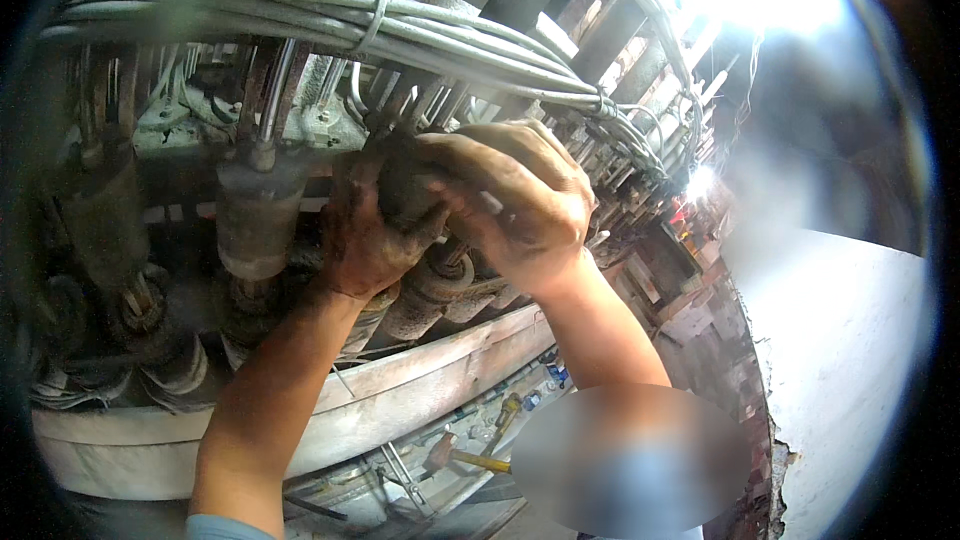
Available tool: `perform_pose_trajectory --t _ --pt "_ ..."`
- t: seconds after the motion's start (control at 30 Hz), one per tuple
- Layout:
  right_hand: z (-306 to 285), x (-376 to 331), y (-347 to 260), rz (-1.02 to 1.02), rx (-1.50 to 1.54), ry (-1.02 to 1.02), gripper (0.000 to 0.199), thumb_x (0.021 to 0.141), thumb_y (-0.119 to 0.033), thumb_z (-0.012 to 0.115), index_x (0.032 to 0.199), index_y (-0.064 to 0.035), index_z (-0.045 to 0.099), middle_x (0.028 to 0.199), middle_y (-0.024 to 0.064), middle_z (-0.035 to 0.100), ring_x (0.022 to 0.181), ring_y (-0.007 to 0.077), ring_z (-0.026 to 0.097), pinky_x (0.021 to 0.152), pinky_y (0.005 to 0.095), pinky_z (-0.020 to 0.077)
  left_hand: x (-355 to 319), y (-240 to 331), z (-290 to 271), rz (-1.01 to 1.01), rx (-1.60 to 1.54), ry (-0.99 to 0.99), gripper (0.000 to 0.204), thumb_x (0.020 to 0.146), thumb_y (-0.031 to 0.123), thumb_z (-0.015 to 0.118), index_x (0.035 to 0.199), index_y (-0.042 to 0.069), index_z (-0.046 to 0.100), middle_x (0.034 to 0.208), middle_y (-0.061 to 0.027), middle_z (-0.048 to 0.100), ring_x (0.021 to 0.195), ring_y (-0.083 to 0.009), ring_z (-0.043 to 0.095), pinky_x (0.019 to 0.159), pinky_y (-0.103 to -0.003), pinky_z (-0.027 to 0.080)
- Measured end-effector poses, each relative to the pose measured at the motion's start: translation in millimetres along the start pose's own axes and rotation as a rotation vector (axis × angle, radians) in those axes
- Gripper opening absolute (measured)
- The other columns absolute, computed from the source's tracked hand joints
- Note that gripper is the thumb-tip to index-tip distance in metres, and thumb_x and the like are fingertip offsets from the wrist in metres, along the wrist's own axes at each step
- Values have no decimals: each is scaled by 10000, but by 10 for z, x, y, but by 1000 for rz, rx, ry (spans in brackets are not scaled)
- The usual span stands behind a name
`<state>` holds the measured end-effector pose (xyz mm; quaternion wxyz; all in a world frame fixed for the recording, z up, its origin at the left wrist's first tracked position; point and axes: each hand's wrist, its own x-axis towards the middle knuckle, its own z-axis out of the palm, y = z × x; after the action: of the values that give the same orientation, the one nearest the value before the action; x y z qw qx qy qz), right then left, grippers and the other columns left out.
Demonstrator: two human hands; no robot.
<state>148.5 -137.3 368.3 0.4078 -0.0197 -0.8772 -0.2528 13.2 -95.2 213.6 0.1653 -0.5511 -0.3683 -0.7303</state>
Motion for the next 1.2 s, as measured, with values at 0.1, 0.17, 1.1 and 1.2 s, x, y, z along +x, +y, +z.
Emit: perform_pose_trajectory --t 0.1,0.17,1.1,1.2 --pt "22 -334 245 24 -26 -76 322 741 -90 862 1051 -55 784 991 111 755 880 281 720 777 381 587 -26 70 56 -72 5 -16 884 784 459 884 1458 91 447 1328 -254 556 1110 -428 638 909 -504 560" --pt "59 -467 286 52 30 -73 337 739 -63 852 1067 -56 774 1005 110 754 880 301 713 773 384 586 -43 72 117 -108 -46 -28 955 752 508 887 1480 106 417 1286 -254 555 1128 -446 600 923 -535 524" --pt "10 -414 204 38 7 -18 347 730 -51 855 1069 -74 786 957 107 750 842 276 719 750 364 582 -106 69 89 -166 -72 -82 982 746 373 900 1541 135 376 1250 -230 574 1129 -434 599 929 -538 516" --pt "4 -494 274 -27 -2 -46 365 713 -60 864 1069 -77 787 969 108 755 855 281 723 765 365 584 -116 89 134 -231 -107 -123 983 754 386 896 1549 142 372 1257 -239 573 1140 -440 600 931 -546 516"
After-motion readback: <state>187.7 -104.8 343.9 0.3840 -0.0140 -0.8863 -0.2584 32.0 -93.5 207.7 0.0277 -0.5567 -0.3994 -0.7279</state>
